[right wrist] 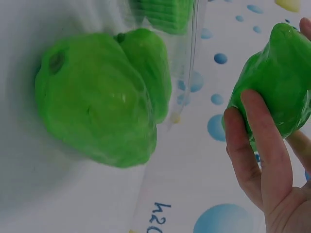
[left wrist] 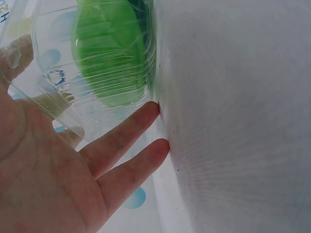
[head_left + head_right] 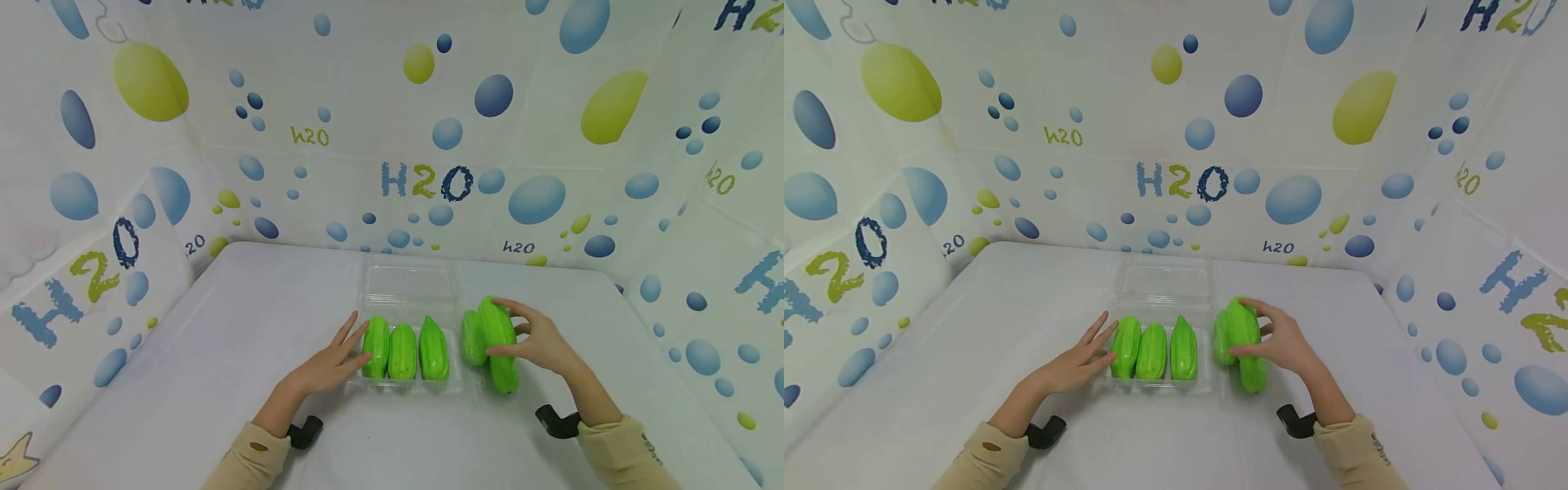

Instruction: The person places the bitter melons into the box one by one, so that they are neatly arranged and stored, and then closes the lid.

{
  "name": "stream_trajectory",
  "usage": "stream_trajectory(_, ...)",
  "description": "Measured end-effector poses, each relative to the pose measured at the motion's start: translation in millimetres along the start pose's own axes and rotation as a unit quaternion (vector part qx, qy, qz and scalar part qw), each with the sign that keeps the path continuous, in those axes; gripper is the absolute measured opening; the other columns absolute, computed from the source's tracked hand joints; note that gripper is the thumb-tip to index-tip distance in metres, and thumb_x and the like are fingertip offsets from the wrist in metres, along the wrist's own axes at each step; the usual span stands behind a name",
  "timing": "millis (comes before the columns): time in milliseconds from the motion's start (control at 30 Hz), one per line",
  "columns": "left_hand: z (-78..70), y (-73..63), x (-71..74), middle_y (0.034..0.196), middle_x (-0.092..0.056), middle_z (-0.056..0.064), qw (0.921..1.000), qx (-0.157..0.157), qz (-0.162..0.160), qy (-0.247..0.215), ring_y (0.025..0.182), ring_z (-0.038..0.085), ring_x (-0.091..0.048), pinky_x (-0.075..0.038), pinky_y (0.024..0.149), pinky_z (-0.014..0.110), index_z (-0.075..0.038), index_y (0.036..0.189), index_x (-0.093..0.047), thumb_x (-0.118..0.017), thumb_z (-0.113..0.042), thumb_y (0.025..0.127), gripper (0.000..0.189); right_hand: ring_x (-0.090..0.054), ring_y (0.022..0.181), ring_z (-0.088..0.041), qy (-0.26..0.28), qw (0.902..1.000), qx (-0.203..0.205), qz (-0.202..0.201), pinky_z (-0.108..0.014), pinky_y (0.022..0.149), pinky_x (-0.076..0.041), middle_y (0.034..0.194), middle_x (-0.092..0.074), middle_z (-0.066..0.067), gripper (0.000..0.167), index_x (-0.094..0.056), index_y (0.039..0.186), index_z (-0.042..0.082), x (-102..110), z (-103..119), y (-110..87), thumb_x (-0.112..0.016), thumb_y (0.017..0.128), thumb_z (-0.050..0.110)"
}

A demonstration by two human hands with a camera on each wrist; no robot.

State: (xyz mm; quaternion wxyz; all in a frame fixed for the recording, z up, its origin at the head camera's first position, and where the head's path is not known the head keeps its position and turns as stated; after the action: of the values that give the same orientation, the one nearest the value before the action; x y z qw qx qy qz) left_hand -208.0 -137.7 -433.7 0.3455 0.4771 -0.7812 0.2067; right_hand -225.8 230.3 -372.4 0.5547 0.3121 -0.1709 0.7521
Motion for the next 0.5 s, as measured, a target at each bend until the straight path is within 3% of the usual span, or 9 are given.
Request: stream_trajectory(500, -0.2, -0.9, 0.6, 0.153, 0.008, 0.008, 1.0000, 0.002, 0.001, -0.003, 0.133, 0.040, -0.018, -0.028, 0.096, 0.060, -0.013, 0.148, -0.011, -0.041, -0.042, 0.097, 0.066, -0.059, 0.091, -0.029, 0.019, 0.9997, 0.004, 0.015, -0.034, 0.069, -0.050, 0.128, -0.044, -0.016, 0.082, -0.045, 0.135, 0.021, -27.0, 11.4, 11.3, -0.083, 0.064, 0.034)
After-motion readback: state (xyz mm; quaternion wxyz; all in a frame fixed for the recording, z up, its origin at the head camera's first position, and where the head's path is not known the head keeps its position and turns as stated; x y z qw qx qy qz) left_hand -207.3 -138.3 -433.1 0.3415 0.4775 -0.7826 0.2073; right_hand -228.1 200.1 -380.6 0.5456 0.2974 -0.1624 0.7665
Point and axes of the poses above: each hand's wrist, its own y-axis towards the middle knuckle, its own x-axis out of the back of the hand, z = x × y, the point moved 1 cm from there along y, towards the middle knuckle
